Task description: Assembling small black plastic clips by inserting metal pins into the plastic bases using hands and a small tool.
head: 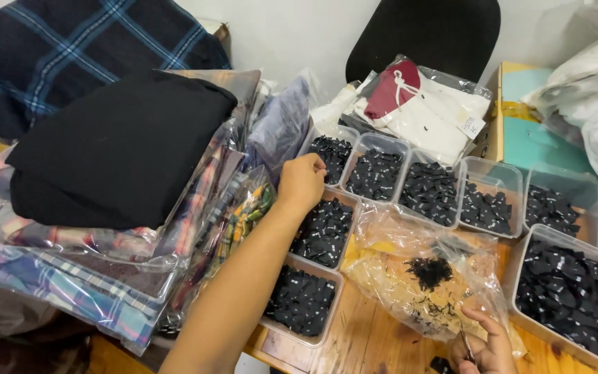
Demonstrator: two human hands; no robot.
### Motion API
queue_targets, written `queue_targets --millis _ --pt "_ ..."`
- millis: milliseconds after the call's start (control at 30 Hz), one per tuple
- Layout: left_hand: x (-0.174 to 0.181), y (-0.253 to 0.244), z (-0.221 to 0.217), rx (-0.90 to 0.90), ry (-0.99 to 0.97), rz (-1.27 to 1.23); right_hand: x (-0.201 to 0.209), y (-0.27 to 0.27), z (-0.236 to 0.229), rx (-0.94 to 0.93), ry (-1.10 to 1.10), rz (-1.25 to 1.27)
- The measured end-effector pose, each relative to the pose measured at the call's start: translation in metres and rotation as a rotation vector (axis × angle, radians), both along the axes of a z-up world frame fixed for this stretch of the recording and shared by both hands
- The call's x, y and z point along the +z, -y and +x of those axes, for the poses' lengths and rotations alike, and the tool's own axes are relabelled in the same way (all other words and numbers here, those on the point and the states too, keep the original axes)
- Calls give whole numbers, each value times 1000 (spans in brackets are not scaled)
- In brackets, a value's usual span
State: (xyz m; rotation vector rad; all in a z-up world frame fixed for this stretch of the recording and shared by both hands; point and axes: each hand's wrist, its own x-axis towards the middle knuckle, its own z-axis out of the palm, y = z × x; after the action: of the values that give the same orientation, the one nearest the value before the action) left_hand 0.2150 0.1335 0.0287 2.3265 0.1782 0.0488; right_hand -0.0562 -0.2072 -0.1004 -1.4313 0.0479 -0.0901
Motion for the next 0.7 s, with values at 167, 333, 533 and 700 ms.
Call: queue_targets --millis 167,333,533,700 --pt "-15 -2 3 -115 47 108 9 -5 -1 -2 57 22" --pt "13 2 -18 -217 -65 167 12 -6 -4 -10 12 -24" --pt "28 12 -34 -490 -95 525 30 -20 -7 -82 -10 -32" --pt "4 10 -27 -562 5 694 32 -19 -8 -76 -44 -126"
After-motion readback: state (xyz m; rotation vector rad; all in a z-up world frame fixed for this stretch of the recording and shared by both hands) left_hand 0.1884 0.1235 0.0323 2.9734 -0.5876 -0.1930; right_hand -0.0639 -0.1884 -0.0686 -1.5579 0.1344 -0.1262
